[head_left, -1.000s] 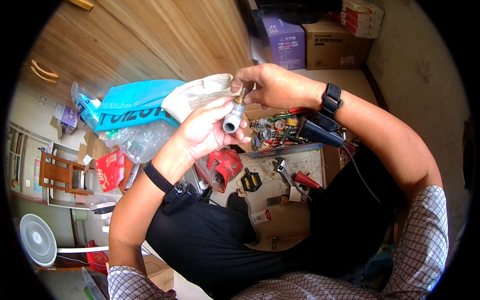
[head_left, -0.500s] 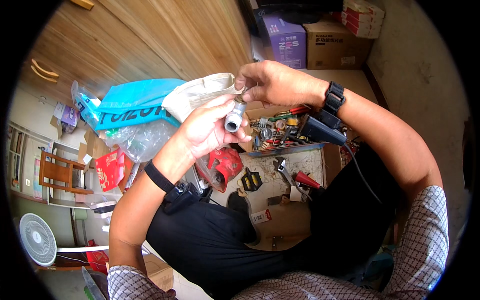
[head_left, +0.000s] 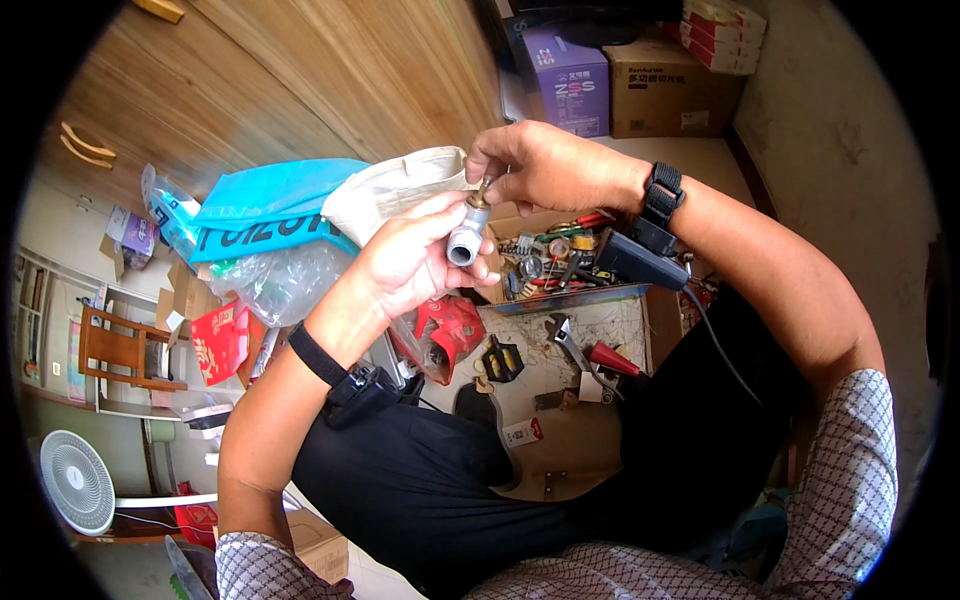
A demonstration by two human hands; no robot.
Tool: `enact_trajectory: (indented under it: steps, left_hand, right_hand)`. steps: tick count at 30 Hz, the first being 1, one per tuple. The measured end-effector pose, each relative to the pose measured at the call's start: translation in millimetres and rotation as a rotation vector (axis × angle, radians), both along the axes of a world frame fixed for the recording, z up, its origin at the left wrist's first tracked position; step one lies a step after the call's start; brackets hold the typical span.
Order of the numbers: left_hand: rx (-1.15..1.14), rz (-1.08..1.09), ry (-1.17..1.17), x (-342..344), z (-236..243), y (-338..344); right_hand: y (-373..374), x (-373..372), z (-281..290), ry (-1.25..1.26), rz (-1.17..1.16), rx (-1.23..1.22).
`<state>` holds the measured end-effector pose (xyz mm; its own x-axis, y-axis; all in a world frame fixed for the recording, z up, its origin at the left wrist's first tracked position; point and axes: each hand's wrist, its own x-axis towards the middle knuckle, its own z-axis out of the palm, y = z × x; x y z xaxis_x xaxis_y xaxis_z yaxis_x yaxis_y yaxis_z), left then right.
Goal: The person sorts through various metal nuts, bolts, and small components in cardboard boxes and fits a brass piece into a metal valve body.
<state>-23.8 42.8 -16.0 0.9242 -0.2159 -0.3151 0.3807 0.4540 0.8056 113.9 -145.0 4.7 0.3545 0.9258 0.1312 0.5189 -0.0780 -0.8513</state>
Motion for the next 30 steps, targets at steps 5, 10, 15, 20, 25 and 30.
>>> enact_trajectory:
  steps: [5,10,15,20,25,30]
  left_hand:
    - [-0.005,-0.015,-0.010,0.6,-2.3,0.8]
    - [-0.003,-0.013,0.007,0.2,-1.5,1.1]
    - [-0.020,-0.019,-0.011,0.3,-1.3,1.5]
    - [-0.006,-0.025,-0.007,1.6,-2.1,1.2]
    - [-0.011,-0.028,-0.002,0.3,-2.5,1.5]
    - [-0.011,-0.026,-0.002,1.2,-0.4,-1.0]
  right_hand:
    - [0.3,1.4,-0.3,-0.114,0.029,0.006]
    - [2.5,-0.8,-2.9,-0.187,-0.016,-0.013]
    - [-1.4,-0.8,0.5,-0.058,-0.005,0.012]
    - [0.9,3.1,-0.4,-0.153,0.039,0.001]
    - [-0.7,-3.0,1.8,-0.116,-0.042,-0.020]
    - [-3.3,2.5,2.9,-0.057,0.024,-0.030]
